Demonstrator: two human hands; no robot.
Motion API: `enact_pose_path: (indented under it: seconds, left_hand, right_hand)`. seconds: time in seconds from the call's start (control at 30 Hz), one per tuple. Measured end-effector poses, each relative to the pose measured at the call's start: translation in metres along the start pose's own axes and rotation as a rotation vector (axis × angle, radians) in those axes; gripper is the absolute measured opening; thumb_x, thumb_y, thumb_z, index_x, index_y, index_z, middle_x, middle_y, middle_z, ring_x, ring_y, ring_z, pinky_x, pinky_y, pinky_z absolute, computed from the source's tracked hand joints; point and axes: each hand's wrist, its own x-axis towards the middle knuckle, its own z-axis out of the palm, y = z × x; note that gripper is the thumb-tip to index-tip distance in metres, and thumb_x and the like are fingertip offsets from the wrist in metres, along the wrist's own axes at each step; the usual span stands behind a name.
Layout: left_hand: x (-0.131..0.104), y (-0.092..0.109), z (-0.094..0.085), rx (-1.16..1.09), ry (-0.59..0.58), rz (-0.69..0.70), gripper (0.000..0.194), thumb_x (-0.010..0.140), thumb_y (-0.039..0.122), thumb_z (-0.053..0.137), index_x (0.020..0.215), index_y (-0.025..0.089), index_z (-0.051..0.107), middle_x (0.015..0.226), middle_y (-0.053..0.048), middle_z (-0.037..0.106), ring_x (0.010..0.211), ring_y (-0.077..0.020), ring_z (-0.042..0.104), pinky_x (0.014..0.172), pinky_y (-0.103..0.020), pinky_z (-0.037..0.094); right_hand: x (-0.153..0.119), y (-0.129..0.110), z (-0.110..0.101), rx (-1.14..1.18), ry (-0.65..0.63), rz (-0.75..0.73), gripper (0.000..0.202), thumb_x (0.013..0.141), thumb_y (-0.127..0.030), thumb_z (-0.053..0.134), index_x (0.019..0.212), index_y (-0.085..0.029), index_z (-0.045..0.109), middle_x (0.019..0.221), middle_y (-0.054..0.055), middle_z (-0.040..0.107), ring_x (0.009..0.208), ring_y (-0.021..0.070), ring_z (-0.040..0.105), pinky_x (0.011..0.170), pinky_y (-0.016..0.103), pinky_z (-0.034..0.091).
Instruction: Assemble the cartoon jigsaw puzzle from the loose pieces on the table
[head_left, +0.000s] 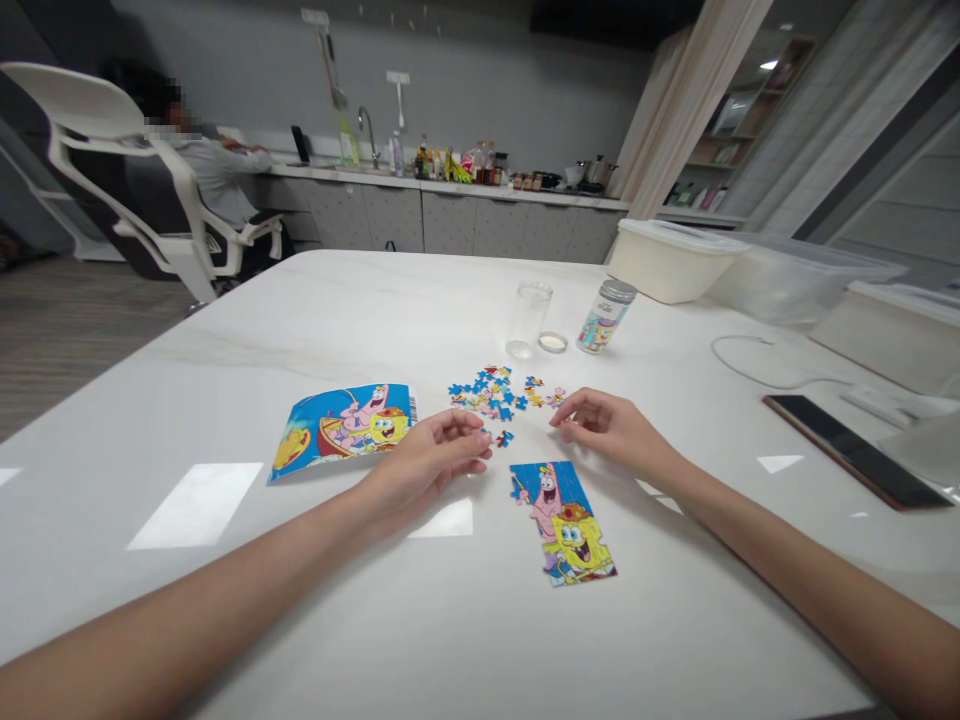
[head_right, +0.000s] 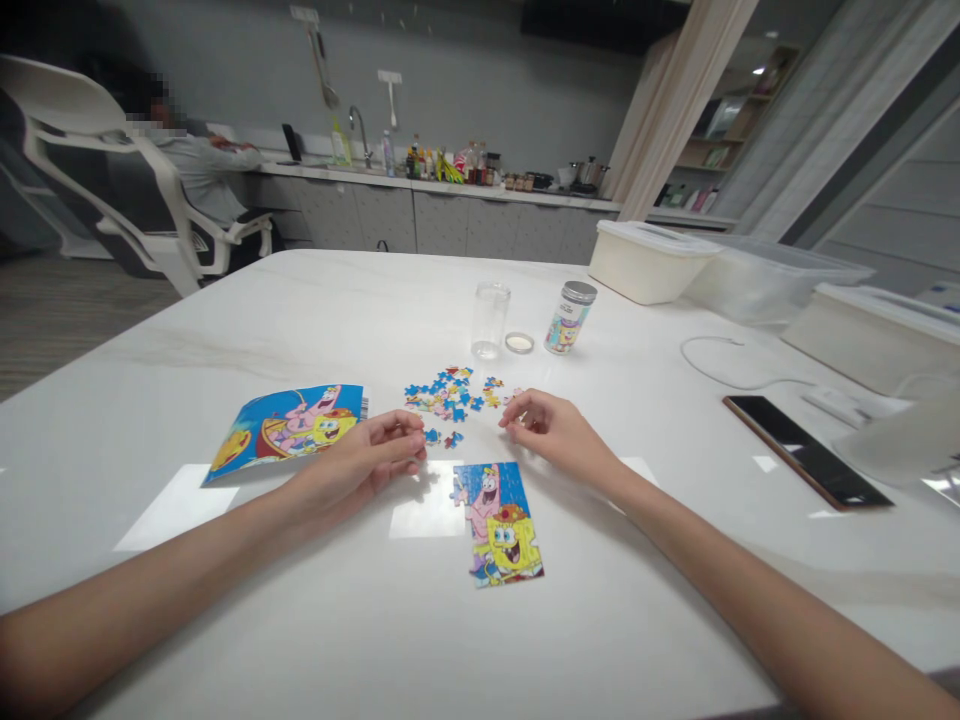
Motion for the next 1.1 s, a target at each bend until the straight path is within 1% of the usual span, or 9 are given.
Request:
enact_pose_path:
  seconds: [0.17,0.27,0.43,0.57,0.63,0.73,0.9,1.03,1.1]
  left_hand:
    - [-0.0017,0.0027,0.0023,0.010,0.005,0.000,0.030,0.061,0.014,0.083,0.084,0.014,0.064,0.081,-0.001,0.062,0.073,-0.0106,0.058,0.066,-0.023,0.046]
    - [-0.0004,0.0020,0.0009,-0.007,-0.003,-0.022,0.029,0.067,0.020,0.081,0.088,0.013,0.063,0.085,-0.005,0.065,0.076,-0.0126,0.061,0.066,-0.023,0.047]
    - [0.0021,-0.0007,-0.0020,-0.001,0.014,0.007,0.031,0.064,0.017,0.083,0.086,0.015,0.061,0.075,-0.001,0.064,0.070,-0.0105,0.061,0.064,-0.021,0.047]
    - [0.0023,-0.0009,-0.0024,-0.040,0.031,-0.004,0.027,0.068,0.022,0.081,0.084,0.014,0.060,0.071,-0.001,0.062,0.063,-0.0085,0.058,0.064,-0.021,0.047]
    - [0.0016,-0.0006,-0.0021,-0.030,0.016,0.007,0.028,0.067,0.019,0.081,0.084,0.014,0.060,0.073,-0.001,0.062,0.065,-0.0092,0.059,0.067,-0.022,0.048]
    - [0.0000,0.0003,-0.0011,-0.010,-0.005,0.027,0.033,0.062,0.015,0.083,0.083,0.015,0.058,0.075,0.001,0.061,0.064,-0.0094,0.060,0.067,-0.023,0.049]
    - [-0.0006,0.0011,-0.0001,-0.025,0.006,0.013,0.034,0.063,0.015,0.083,0.086,0.015,0.058,0.080,-0.001,0.063,0.069,-0.0106,0.062,0.071,-0.024,0.050]
    - [0.0004,0.0006,-0.0001,-0.024,0.011,-0.009,0.031,0.067,0.024,0.081,0.084,0.015,0.057,0.072,-0.002,0.065,0.069,-0.0118,0.063,0.072,-0.025,0.049]
    - [0.0004,0.0004,-0.0001,-0.021,0.012,-0.008,0.031,0.068,0.025,0.081,0.083,0.015,0.056,0.071,-0.002,0.065,0.069,-0.0113,0.062,0.073,-0.024,0.049]
  right_hand:
    - [0.0025,-0.0035,-0.0034,0.321,-0.040,0.248,0.024,0.072,-0.031,0.073,0.090,-0.017,0.064,0.086,0.004,0.065,0.065,0.0102,0.056,0.057,0.024,0.045]
    - [0.0029,-0.0037,-0.0055,0.433,-0.048,0.279,0.021,0.072,-0.029,0.074,0.087,-0.016,0.067,0.090,0.006,0.066,0.077,0.0123,0.061,0.068,0.025,0.050]
    - [0.0025,-0.0007,-0.0068,0.526,-0.056,0.343,0.017,0.074,-0.024,0.073,0.088,-0.017,0.069,0.090,0.005,0.069,0.060,0.0066,0.056,0.062,0.023,0.052]
    - [0.0031,0.0015,-0.0065,0.539,-0.059,0.316,0.019,0.076,-0.024,0.072,0.093,-0.017,0.071,0.097,0.008,0.071,0.081,0.0131,0.065,0.080,0.029,0.055]
    - [0.0038,0.0024,-0.0067,0.539,-0.068,0.293,0.016,0.074,-0.025,0.074,0.088,-0.017,0.073,0.100,0.009,0.071,0.095,0.0168,0.065,0.092,0.033,0.052]
    - [0.0044,0.0030,-0.0070,0.523,-0.072,0.283,0.018,0.075,-0.030,0.073,0.088,-0.016,0.074,0.100,0.009,0.071,0.100,0.0188,0.064,0.098,0.036,0.048]
    - [0.0043,0.0023,-0.0066,0.564,-0.048,0.291,0.021,0.074,-0.024,0.074,0.093,-0.017,0.071,0.102,0.008,0.070,0.094,0.0159,0.065,0.092,0.031,0.051]
    - [0.0043,0.0034,-0.0084,0.538,-0.035,0.299,0.024,0.078,-0.028,0.072,0.099,-0.019,0.068,0.091,0.005,0.068,0.074,0.0104,0.063,0.071,0.024,0.055]
    - [0.0043,0.0039,-0.0094,0.510,-0.040,0.289,0.023,0.078,-0.029,0.072,0.098,-0.019,0.068,0.093,0.004,0.067,0.072,0.0096,0.062,0.064,0.021,0.054]
